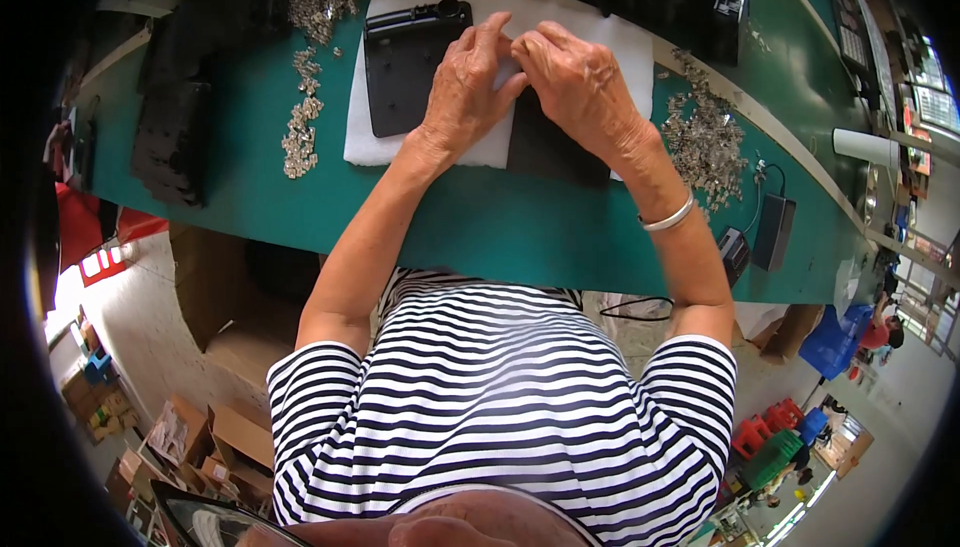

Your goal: The person assembles small metal components into plastic housings using tweezers, taking parts from bins and fitting them together.

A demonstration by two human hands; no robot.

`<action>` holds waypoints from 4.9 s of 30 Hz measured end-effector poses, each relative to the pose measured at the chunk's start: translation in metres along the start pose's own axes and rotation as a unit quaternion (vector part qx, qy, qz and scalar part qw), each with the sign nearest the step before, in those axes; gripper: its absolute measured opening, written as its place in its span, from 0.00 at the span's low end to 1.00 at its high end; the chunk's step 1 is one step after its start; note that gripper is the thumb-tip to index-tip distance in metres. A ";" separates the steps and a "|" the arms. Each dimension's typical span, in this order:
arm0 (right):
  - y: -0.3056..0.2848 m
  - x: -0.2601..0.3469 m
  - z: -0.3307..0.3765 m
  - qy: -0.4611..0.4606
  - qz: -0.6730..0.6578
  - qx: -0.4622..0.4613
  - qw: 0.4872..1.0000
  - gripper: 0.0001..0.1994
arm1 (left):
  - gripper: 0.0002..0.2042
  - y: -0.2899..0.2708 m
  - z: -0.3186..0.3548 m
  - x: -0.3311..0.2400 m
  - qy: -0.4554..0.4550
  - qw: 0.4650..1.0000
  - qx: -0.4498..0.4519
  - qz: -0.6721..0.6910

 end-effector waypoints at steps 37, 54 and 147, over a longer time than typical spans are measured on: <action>-0.009 -0.005 0.069 0.295 -0.272 -0.228 0.887 0.13 | 0.12 -0.137 0.062 0.025 -0.265 0.928 -0.132 0.226; 0.065 -0.036 -0.084 0.047 0.021 0.063 0.997 0.16 | 0.23 -0.163 0.153 0.039 -0.398 0.680 -0.150 0.598; -0.137 -0.186 0.043 0.241 0.156 -0.221 0.932 0.19 | 0.36 -0.244 -0.036 0.196 -0.359 0.811 0.004 -0.461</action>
Point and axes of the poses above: each hand's wrist, its own z-axis away from the middle knuckle, its own y-axis out of the palm, x = y × z, the point moved 3 cm from there along -z, towards the middle knuckle, and after that the axes turned 11 degrees about -z, right-handed, at the moved point
